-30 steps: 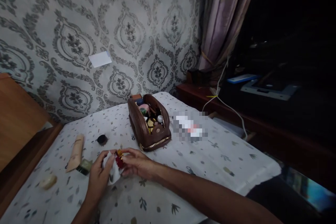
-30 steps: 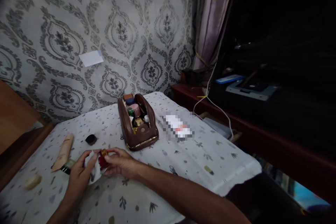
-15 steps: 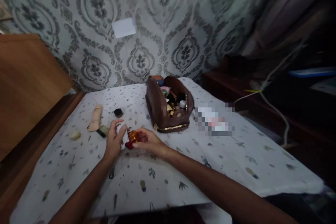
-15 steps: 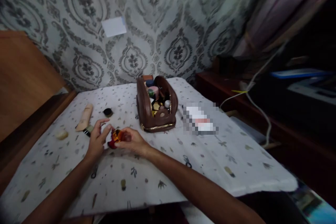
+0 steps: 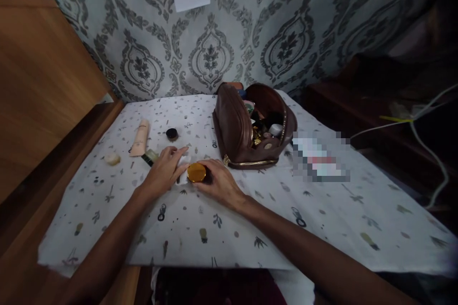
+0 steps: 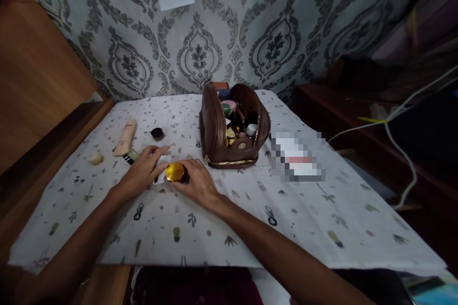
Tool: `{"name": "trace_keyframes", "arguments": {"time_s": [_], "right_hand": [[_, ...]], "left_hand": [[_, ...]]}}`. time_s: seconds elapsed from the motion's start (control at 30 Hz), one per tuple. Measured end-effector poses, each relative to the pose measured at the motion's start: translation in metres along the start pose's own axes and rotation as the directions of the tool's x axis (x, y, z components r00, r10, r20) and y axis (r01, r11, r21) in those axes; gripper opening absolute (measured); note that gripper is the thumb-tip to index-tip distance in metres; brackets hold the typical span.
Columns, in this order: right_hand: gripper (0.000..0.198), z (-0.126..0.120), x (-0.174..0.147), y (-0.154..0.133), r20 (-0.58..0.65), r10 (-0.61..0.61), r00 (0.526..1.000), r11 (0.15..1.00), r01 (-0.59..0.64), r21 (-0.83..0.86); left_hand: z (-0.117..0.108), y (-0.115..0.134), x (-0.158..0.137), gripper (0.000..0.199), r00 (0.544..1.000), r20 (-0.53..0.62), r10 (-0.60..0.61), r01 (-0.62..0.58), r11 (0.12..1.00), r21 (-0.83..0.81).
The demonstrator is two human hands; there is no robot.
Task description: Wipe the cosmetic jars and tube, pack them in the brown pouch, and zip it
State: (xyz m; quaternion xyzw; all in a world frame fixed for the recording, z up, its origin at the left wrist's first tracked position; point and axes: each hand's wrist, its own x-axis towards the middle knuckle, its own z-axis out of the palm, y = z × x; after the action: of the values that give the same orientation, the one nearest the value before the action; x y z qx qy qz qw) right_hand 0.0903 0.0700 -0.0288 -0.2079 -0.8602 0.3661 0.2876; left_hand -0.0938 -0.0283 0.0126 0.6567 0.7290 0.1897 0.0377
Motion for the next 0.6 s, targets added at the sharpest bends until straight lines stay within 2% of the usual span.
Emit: {"name": "trace_keyframes", "arguments": {"time_s": [0.17,0.27,0.33,0.43,0.53,0.6], "right_hand": [[0.068,0.000,-0.001,0.007,0.022,0.031,0.999,0.999,-0.031,-0.035],[0.062,0.000,-0.001,0.006,0.050,0.022,0.999,0.997,-0.018,-0.079],[0.053,0.000,0.000,0.004,0.058,0.018,0.998,0.995,-0.013,-0.098],[0.048,-0.002,0.000,0.003,0.062,0.008,0.998,0.996,-0.003,-0.092],[0.047,-0.001,0.000,0.004,0.069,0.000,0.998,0.997,0.005,-0.075],[0.043,0.000,0.000,0.006,0.063,-0.013,0.998,0.998,0.017,-0.068]], "left_hand": [[-0.024,-0.003,-0.006,0.055,0.979,0.201,0.014,0.003,0.997,-0.081],[-0.029,-0.009,-0.008,0.046,0.966,0.248,0.070,-0.035,0.989,-0.144],[-0.029,-0.010,-0.008,0.039,0.982,0.174,0.079,-0.051,0.986,-0.160],[-0.027,-0.002,-0.005,0.034,0.996,-0.075,0.058,-0.068,0.987,-0.145],[-0.023,0.012,-0.005,0.030,0.954,-0.268,0.132,-0.168,0.979,-0.114],[-0.018,0.021,-0.006,0.030,0.921,-0.270,0.281,-0.313,0.946,-0.083]]}}
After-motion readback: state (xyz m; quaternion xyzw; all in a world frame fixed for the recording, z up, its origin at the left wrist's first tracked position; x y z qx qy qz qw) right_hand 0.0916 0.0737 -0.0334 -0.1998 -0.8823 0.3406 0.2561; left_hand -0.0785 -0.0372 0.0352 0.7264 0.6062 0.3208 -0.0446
